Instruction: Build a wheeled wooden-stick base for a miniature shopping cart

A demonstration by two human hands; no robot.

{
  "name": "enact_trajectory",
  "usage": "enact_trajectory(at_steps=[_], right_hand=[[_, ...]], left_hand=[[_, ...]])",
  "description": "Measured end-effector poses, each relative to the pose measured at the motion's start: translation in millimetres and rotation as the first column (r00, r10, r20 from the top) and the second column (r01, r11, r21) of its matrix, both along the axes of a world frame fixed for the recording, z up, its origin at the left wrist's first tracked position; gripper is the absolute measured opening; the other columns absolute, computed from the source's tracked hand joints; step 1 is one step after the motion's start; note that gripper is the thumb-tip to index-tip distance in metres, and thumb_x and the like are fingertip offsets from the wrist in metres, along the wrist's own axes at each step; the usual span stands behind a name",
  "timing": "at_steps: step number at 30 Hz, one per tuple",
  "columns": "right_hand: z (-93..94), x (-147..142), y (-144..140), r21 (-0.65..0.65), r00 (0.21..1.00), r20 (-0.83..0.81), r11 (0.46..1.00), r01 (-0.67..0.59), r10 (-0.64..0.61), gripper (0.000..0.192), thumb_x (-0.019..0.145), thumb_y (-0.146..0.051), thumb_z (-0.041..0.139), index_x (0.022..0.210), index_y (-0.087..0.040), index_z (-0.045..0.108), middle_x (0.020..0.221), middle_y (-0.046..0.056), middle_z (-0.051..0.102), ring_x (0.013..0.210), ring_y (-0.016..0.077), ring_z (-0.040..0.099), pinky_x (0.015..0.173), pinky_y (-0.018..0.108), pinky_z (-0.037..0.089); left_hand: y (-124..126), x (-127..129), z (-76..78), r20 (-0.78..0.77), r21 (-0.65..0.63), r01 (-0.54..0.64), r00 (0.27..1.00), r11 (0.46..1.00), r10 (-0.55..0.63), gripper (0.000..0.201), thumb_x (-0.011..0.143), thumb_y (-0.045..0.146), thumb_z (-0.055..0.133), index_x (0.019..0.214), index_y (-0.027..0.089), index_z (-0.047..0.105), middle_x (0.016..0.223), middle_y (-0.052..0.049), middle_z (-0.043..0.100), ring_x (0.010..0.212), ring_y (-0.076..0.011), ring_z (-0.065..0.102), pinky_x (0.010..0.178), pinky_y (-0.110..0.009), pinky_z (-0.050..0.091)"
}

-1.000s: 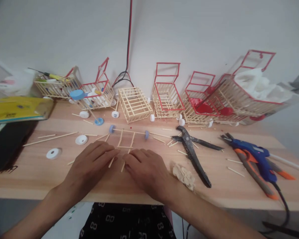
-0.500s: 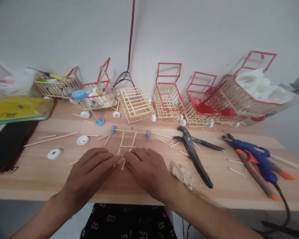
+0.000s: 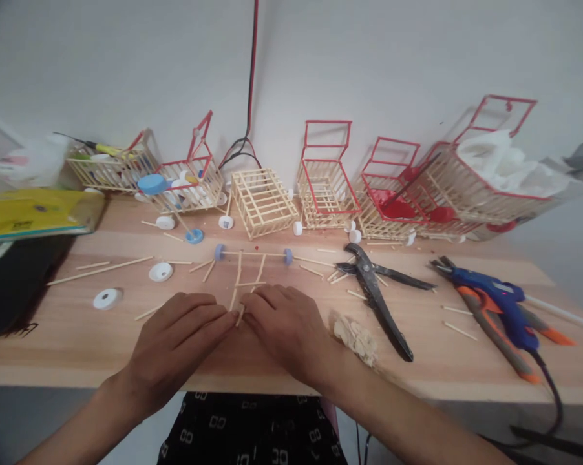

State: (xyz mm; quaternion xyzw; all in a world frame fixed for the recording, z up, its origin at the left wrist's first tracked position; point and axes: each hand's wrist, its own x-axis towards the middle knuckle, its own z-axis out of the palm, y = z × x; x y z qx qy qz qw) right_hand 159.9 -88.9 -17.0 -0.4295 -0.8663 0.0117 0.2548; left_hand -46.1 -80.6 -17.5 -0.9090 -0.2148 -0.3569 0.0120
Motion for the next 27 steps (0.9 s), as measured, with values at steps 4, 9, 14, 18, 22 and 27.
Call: enact_trajectory(at_steps=[4,9,14,18,22,27], right_hand=[[0.8,0.1,-2.3,0.009,1.0,0.009,1.0,-0.013,0.013,0.013,0.091,-0.017,0.05,0.094,-0.017,0.063,0.091,0.006,0.069,0.081,0.0192,0.064,0.071,0.031,0.05],[5.5,12.9,-1.5,-0.013,0.999,-0.001,0.999,0.035,-0.035,0.017,0.092,-0.018,0.049,0.104,-0.018,0.061,0.096,0.006,0.068,0.086,0.0185,0.064,0.076,0.032,0.051],[7.6,27.9,15.0,-0.083,0.982,0.061,0.98,0.182,-0.177,0.018,0.092,-0.022,0.051,0.106,-0.019,0.062,0.101,0.007,0.065,0.094,0.0203,0.062,0.078,0.034,0.05],[4.6,24.4,23.4,-0.171,0.982,0.121,0.972,0.163,-0.144,0.014,0.092,-0.022,0.051,0.098,-0.019,0.063,0.096,0.007,0.065,0.09,0.0188,0.062,0.077,0.032,0.05],[1.5,18.2,23.5,-0.178,0.983,0.133,0.972,0.15,-0.128,0.013,0.092,-0.024,0.052,0.091,-0.018,0.064,0.088,0.005,0.065,0.085,0.0179,0.06,0.074,0.03,0.048],[-1.5,16.8,23.4,-0.197,0.986,0.115,0.97,0.141,-0.12,0.017,0.093,-0.026,0.051,0.088,-0.017,0.064,0.086,0.005,0.064,0.083,0.0175,0.059,0.075,0.03,0.045]], left_hand=[[-0.2,-0.1,-0.3,-0.035,-0.001,0.011,0.999,1.0,-0.011,0.023,0.09,0.007,0.048,0.11,0.005,0.06,0.097,-0.012,0.066,0.094,-0.025,0.053,0.074,-0.039,0.044],[1.8,-1.3,-1.1,-0.04,0.02,0.0,0.999,1.0,0.001,0.021,0.091,0.008,0.046,0.106,0.006,0.061,0.094,-0.011,0.066,0.092,-0.0234,0.054,0.073,-0.037,0.044],[3.1,-0.8,-0.8,-0.043,0.068,-0.015,0.999,0.998,0.018,0.023,0.094,0.01,0.04,0.102,0.009,0.061,0.089,-0.01,0.066,0.088,-0.0221,0.054,0.069,-0.035,0.043],[3.5,1.7,-0.9,-0.071,0.079,-0.022,0.997,0.997,0.027,0.021,0.093,0.01,0.042,0.099,0.009,0.061,0.086,-0.009,0.065,0.086,-0.022,0.055,0.068,-0.034,0.043],[3.9,2.3,-2.7,-0.103,0.059,-0.024,0.994,0.998,0.03,0.019,0.093,0.01,0.042,0.097,0.011,0.061,0.083,-0.008,0.064,0.085,-0.0211,0.055,0.068,-0.034,0.042],[3.8,1.5,-5.7,-0.145,-0.018,-0.025,0.989,1.0,0.022,0.013,0.092,0.013,0.049,0.097,0.014,0.061,0.083,-0.005,0.065,0.084,-0.02,0.054,0.069,-0.033,0.041]])
